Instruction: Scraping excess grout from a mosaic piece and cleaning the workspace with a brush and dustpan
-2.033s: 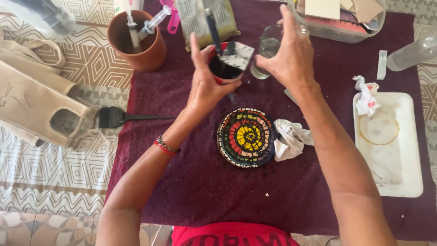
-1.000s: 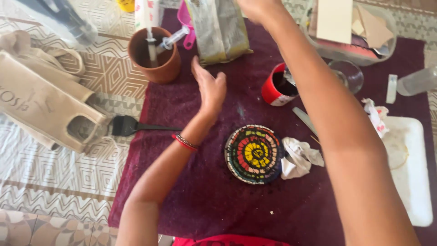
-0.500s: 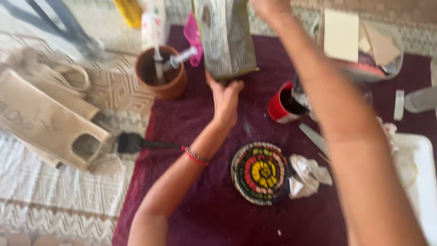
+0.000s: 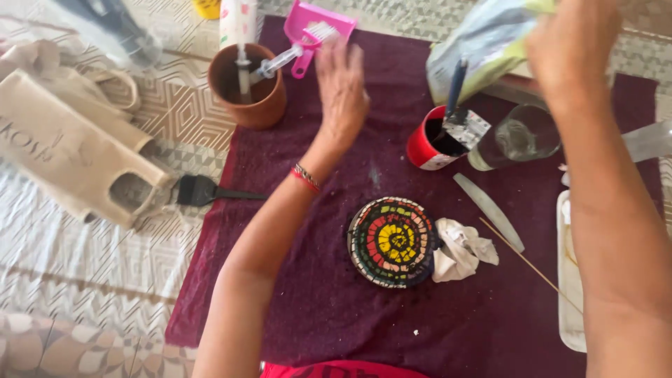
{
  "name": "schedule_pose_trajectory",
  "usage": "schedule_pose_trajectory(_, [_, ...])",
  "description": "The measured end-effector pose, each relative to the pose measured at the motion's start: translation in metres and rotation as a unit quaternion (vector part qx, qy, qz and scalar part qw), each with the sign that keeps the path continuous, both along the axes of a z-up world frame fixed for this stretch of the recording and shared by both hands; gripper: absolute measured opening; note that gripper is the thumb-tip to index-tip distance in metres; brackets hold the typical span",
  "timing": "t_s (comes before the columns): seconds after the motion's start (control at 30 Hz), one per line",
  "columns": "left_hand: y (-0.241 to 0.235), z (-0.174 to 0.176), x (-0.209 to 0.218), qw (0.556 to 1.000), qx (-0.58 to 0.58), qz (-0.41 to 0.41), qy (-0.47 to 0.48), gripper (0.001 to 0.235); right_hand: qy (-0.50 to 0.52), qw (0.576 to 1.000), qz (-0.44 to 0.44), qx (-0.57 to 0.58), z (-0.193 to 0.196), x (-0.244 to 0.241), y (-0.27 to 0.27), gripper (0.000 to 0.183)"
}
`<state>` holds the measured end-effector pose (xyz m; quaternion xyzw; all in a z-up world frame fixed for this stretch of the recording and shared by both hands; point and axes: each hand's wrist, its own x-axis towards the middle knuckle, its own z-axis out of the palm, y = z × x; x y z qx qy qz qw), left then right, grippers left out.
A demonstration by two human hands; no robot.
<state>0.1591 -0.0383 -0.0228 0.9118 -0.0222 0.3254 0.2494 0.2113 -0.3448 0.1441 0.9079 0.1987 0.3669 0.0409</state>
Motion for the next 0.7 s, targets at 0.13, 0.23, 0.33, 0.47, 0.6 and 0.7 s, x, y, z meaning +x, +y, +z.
schedule_pose_trajectory(0.13, [0.044, -0.028, 0.025, 0.951, 0.174, 0.244, 0.074, 0.052, -0.016, 0.972, -0.183, -0.146, 0.002, -0.016, 0.012, 0.026])
schedule_pose_trajectory(0.23, [0.056, -0.043, 0.043, 0.963, 0.084, 0.248, 0.064, 0.036, -0.15, 0.965, -0.14, -0.164, -0.049, 0.018, 0.04, 0.033])
schedule_pose_trajectory(0.33, [0.065, -0.062, 0.047, 0.972, 0.058, 0.228, 0.007, 0.049, 0.079, 0.989, 0.125, -0.011, -0.022, -0.047, 0.165, 0.034])
schedule_pose_trajectory(0.47, [0.052, -0.057, 0.012, 0.979, 0.036, 0.2, 0.034, 0.057, 0.261, 0.951, 0.157, -0.06, -0.043, -0.041, 0.238, 0.039])
schedule_pose_trajectory(0.6, [0.046, -0.033, -0.045, 0.991, -0.05, 0.08, 0.091, 0.077, 0.314, 0.902, 0.276, -0.11, -0.073, -0.018, 0.263, 0.065])
schedule_pose_trajectory(0.7, [0.04, -0.005, -0.087, 0.991, -0.073, 0.002, 0.117, 0.077, 0.416, 0.865, 0.236, -0.151, -0.066, -0.032, 0.257, 0.048])
